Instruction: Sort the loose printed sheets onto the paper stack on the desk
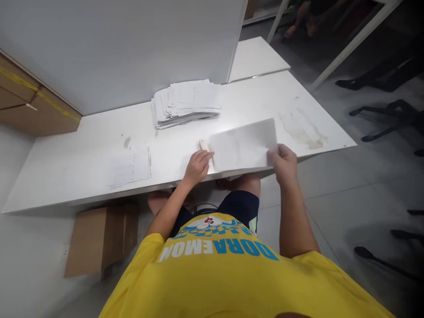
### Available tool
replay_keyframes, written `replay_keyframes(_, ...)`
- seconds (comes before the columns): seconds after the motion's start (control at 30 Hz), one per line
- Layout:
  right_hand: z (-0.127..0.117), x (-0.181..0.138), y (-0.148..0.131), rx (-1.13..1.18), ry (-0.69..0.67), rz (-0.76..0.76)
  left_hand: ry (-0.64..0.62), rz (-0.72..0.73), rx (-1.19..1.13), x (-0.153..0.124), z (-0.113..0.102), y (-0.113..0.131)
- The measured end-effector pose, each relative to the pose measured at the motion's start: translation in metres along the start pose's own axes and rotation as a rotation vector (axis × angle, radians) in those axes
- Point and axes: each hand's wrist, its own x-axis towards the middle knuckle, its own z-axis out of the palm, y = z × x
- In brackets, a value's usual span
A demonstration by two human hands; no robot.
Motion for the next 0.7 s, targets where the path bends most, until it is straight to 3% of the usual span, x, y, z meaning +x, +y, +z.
replay_keyframes(0.07,0.009,0.033,-0.014,0.027,0.076,-0.153,0.007,-0.012,-0.015,0.003,0.005,-0.006)
replay_keyframes(0.13,0.032,0.074,-0.029,0.08,0.066,-0.25,-0.066,-0.018,-0.008,0.008,0.011,-0.009)
replay_keyframes(0.23,0.09,0.138,-0.052,0.138,-0.018,-0.276,-0.221,-0.04,0.015,0.014,0.017,-0.01)
replay_keyframes(0.37,0.181,0.192,-0.08,0.182,-0.144,-0.17,-0.286,-0.07,0.041,0.015,0.014,-0.007)
replay_keyframes(0.47,0.233,0.206,-0.098,0.044,-0.195,-0.082,-0.287,-0.093,0.076,0.011,0.012,-0.007)
replay_keyframes(0.53,0.253,0.208,-0.104,-0.051,-0.189,-0.098,-0.282,-0.09,0.097,0.008,0.013,-0.008)
replay_keyframes(0.6,0.26,0.205,-0.101,-0.09,-0.173,-0.125,-0.261,-0.077,0.106,0.005,0.016,-0.01)
replay_keyframes(0.7,0.245,0.186,-0.079,-0.196,-0.097,-0.118,-0.233,-0.076,0.099,0.005,0.019,-0.008)
